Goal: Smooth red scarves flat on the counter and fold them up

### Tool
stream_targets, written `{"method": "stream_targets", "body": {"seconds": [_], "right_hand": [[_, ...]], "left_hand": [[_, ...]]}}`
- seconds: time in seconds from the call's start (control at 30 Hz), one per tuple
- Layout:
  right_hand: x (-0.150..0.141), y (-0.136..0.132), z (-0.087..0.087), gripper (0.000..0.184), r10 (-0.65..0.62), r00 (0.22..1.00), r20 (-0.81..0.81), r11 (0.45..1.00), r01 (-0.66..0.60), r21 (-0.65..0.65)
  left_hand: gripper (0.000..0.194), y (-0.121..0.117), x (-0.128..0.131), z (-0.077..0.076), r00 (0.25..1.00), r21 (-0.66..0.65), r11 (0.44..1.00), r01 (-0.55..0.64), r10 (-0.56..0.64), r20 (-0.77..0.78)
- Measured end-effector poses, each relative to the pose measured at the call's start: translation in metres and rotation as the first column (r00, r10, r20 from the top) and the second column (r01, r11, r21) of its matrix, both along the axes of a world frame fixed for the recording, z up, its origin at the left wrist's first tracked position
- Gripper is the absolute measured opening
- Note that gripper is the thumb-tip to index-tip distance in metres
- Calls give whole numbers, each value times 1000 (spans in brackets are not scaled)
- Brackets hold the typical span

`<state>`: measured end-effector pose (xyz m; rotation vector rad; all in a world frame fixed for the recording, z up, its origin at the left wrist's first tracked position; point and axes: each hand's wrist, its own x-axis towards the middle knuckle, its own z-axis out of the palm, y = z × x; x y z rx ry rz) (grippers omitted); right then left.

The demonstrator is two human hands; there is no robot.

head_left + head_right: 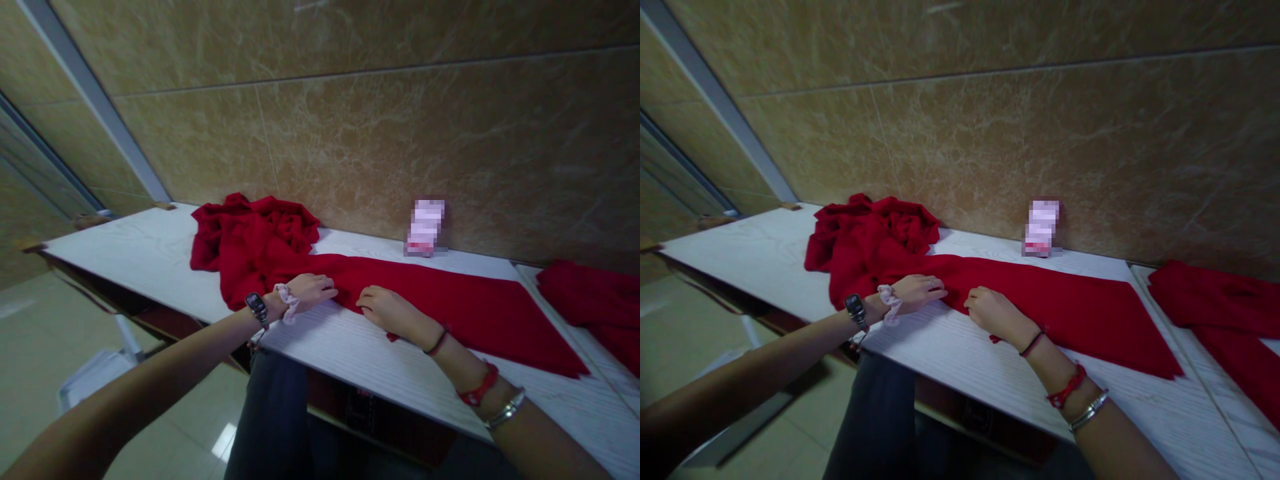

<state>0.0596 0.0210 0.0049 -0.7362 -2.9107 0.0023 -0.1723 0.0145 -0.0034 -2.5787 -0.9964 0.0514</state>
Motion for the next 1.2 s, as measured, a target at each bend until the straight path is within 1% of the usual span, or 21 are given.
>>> {"method": "stream_targets", "body": {"seconds": [0.07,0.13,0.27,0.37,0.43,0.5,0.63,0.7,0.77,0.83,0.93,1.03,1.13,1.2], "right_hand": [[-1,2,-2,21,-4,1000,-11,1000,4,-6],[-2,3,-3,20,-44,998,-43,999,43,-30],[-3,2,-1,16,-146,975,-169,985,128,-113],[-3,1,0,15,-166,962,-218,976,129,-174],[-2,1,-1,16,-154,964,-215,977,116,-179],[-2,2,-4,16,-122,974,-189,984,92,-155],[-1,3,-9,16,-19,995,-103,997,11,-79],[-1,4,-11,16,-1,997,-80,998,-3,-61],[-1,4,-11,16,-32,995,-96,997,25,-79],[-1,5,-11,17,-73,989,-127,992,58,-112],[-1,6,-11,17,-65,989,-134,991,48,-127],[-1,5,-10,15,-32,995,-94,994,22,-106],[0,4,-8,13,0,998,-58,996,-5,-83],[2,3,-6,12,23,998,-55,997,-27,-78]], "left_hand": [[24,-1,8,-1,999,2,1000,4,-4,-40],[25,-3,13,-2,999,9,999,-37,37,-13],[24,-7,12,-4,993,1,996,-86,86,82],[30,-8,8,-2,997,-13,998,-61,62,54],[38,-8,8,1,999,-13,999,-46,46,18],[42,-8,10,3,998,-10,998,-56,57,12],[33,-11,15,3,990,-13,992,-128,129,49],[26,-12,17,3,988,-5,990,-142,142,59],[20,-13,18,1,993,13,994,-107,106,53],[18,-14,18,-1,999,40,999,-37,35,36],[15,-13,17,-5,1000,88,996,20,-22,20],[13,-12,17,-8,999,110,994,11,-16,47],[17,-12,18,-9,992,62,998,-25,17,128],[17,-13,19,-8,988,36,999,-23,17,151]]}}
